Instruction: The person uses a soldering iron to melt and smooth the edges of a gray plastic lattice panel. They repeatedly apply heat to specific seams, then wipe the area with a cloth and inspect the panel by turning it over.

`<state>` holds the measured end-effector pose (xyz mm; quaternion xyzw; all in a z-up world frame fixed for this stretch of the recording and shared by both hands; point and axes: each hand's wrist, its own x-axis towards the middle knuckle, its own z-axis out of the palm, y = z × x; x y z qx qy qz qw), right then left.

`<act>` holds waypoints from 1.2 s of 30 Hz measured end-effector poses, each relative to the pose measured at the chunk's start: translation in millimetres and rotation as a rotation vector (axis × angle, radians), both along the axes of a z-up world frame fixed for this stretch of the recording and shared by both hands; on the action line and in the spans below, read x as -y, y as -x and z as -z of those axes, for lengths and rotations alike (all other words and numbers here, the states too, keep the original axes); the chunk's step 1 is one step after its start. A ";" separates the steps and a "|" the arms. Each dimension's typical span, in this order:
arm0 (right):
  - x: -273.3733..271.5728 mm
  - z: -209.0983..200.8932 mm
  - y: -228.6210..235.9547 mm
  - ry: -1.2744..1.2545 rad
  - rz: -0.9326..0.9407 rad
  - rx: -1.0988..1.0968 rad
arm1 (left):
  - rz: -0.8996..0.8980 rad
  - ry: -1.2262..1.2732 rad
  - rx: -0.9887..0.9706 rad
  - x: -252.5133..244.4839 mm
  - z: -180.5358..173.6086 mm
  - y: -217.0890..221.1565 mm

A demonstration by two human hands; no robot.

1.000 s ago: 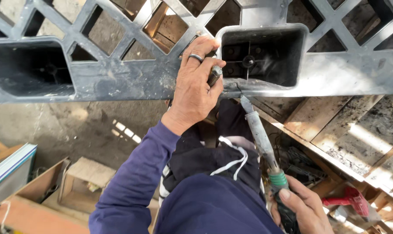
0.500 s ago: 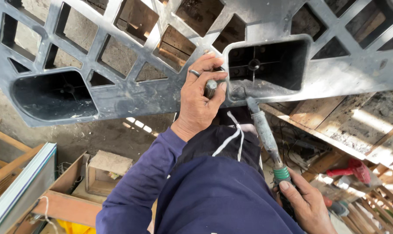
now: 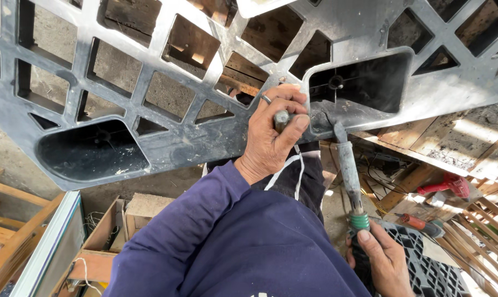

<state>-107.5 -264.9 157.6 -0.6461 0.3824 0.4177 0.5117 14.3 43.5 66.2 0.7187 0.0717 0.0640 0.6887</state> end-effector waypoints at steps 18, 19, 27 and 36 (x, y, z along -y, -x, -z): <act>4.8 21.4 -51.6 -0.216 0.141 0.397 | -0.069 0.726 -0.102 46.6 17.7 -43.0; 4.8 24.4 -56.3 -0.220 0.160 0.417 | -0.075 0.743 -0.121 46.6 16.4 -38.4; -26.8 40.6 -96.1 -0.258 0.279 0.618 | 0.234 0.057 -0.212 -2.7 -22.9 -27.8; -75.8 75.8 -107.5 -0.178 0.429 0.866 | 0.681 -0.542 -0.095 -42.3 -36.4 -51.8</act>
